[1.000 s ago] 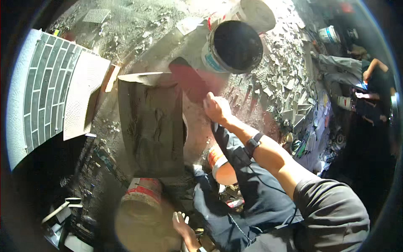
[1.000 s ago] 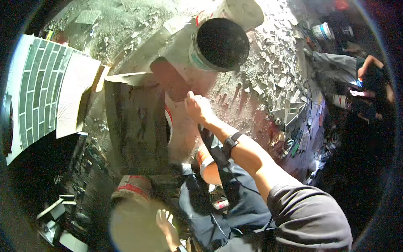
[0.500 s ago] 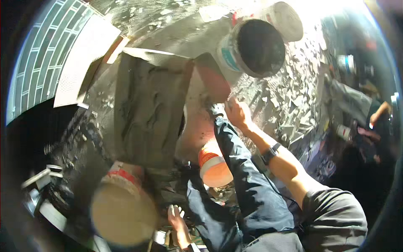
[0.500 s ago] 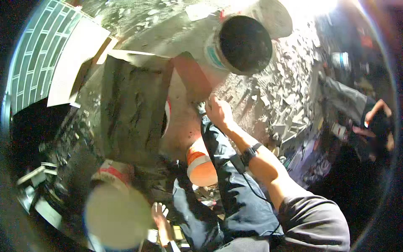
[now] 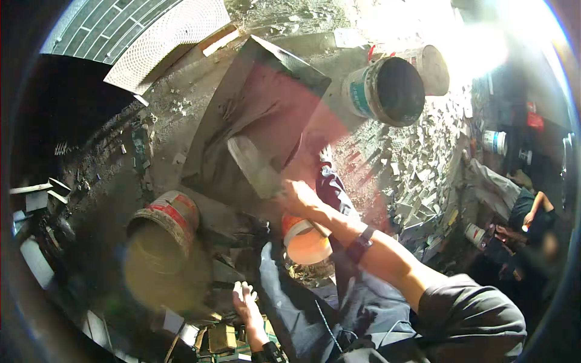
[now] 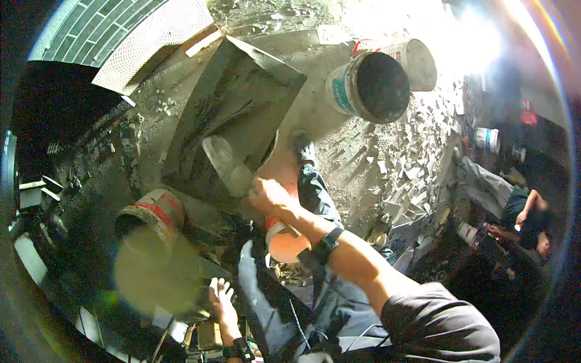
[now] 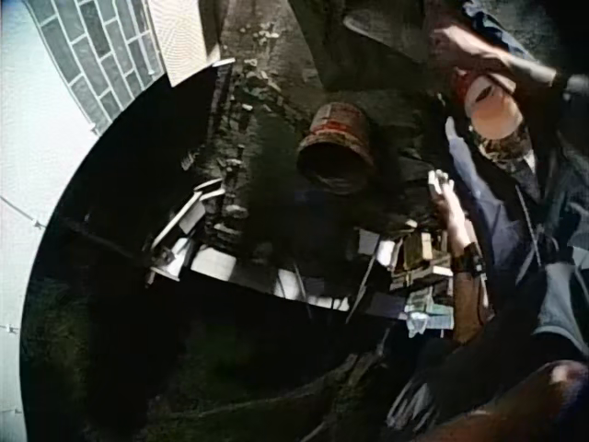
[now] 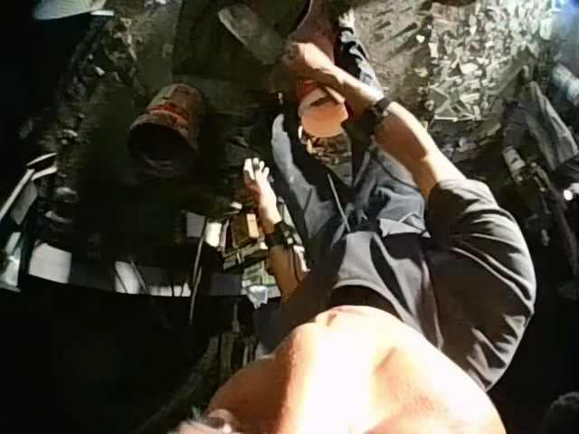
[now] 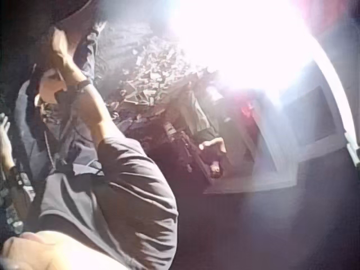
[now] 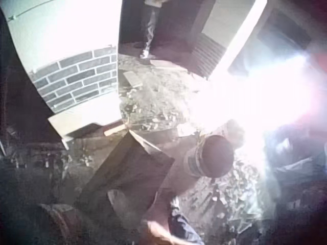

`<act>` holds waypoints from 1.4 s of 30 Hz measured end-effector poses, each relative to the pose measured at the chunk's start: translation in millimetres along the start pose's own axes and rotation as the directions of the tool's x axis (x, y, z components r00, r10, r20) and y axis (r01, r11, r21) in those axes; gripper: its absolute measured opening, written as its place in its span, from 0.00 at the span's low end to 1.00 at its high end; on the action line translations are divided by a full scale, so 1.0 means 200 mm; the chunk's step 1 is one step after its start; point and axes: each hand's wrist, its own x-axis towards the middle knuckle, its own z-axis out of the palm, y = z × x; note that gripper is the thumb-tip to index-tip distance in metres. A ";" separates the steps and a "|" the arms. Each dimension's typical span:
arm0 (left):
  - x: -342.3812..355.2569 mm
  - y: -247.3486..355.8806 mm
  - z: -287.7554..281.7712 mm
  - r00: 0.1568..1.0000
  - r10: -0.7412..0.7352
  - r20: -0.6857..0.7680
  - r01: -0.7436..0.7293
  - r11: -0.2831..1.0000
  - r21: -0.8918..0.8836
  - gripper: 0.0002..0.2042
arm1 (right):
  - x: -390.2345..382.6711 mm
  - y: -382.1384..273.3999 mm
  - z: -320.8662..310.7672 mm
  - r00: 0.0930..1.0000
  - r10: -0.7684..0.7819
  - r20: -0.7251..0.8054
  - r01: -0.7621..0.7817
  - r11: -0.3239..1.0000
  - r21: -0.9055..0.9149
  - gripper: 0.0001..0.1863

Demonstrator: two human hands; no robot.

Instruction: Applying mortar/adhesive to a large tile and preparing it for installation.

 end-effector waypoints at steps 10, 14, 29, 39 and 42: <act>0.03 -0.19 -0.16 0.999 -0.033 0.007 0.034 0.987 -0.158 0.28 | 0.21 0.10 -0.28 0.936 -0.242 -0.256 0.182 0.954 -0.238 0.16; -0.01 -0.19 -0.27 0.998 -0.043 -0.045 0.038 0.993 -0.114 0.29 | -0.01 -0.01 -0.05 0.968 -0.249 0.033 0.238 0.868 -0.436 0.16; -0.03 -0.32 -0.27 0.984 0.041 -0.176 -0.042 0.999 -0.003 0.21 | 0.07 0.03 0.03 0.892 -0.451 -0.034 0.184 0.431 -0.883 0.07; -0.09 -0.20 -0.22 0.999 -0.013 -0.041 0.010 0.996 -0.084 0.24 | -0.05 -0.35 0.12 0.976 -0.141 0.165 0.206 0.840 -0.503 0.10; -0.13 -0.18 -0.25 0.996 -0.050 -0.074 0.055 0.995 0.078 0.26 | -0.09 -0.24 0.02 0.888 -0.382 0.255 0.443 0.566 -0.695 0.06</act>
